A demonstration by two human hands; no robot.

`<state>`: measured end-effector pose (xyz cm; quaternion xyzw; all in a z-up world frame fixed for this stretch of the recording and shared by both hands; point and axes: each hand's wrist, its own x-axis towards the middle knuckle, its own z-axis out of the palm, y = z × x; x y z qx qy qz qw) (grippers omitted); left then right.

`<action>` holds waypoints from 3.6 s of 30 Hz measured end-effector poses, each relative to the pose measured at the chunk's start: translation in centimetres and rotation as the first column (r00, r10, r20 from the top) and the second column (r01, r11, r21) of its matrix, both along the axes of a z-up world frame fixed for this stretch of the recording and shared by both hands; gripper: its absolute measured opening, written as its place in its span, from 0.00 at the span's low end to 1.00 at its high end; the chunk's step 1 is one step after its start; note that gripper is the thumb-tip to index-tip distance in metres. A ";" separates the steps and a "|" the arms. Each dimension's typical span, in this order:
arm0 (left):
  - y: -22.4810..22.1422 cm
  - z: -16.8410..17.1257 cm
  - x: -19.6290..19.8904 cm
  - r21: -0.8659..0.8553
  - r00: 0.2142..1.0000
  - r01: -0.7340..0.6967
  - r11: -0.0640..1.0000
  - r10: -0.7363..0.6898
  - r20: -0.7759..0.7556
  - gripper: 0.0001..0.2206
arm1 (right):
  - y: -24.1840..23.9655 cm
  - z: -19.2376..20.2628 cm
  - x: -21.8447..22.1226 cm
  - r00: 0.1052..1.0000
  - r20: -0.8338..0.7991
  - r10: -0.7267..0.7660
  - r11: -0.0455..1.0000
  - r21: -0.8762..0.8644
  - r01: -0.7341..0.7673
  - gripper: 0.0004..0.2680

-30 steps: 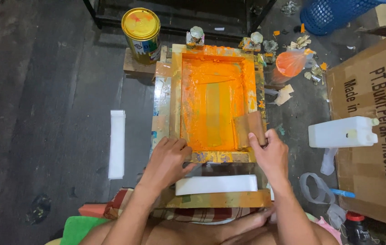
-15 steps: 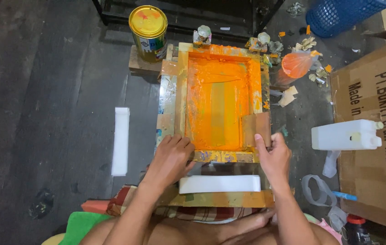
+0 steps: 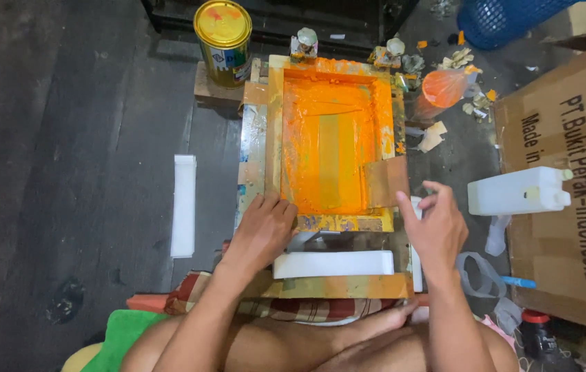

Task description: Manual screen printing process involving applying orange ink to a screen and using a squeegee to print onto white strips.

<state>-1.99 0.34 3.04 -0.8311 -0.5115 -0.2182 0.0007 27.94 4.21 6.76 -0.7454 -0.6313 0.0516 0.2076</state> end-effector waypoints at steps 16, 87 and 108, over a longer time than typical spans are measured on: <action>-0.6 1.1 -0.9 0.105 0.996 -0.006 0.994 -0.003 0.085 0.12 | -6.5 -4.7 -7.0 0.725 0.447 0.523 0.753 0.157 -0.640 0.01; -1.0 -17.6 -17.5 -0.868 0.411 -0.471 0.159 0.910 -0.056 0.13 | 8.6 -16.3 -38.6 0.790 -0.125 0.600 0.750 -0.253 -0.611 0.05; -0.3 -17.4 -17.4 -0.802 0.455 -0.578 0.149 0.875 -0.166 0.23 | 9.0 -14.3 -40.1 0.724 0.079 0.685 0.718 -0.238 -0.654 0.13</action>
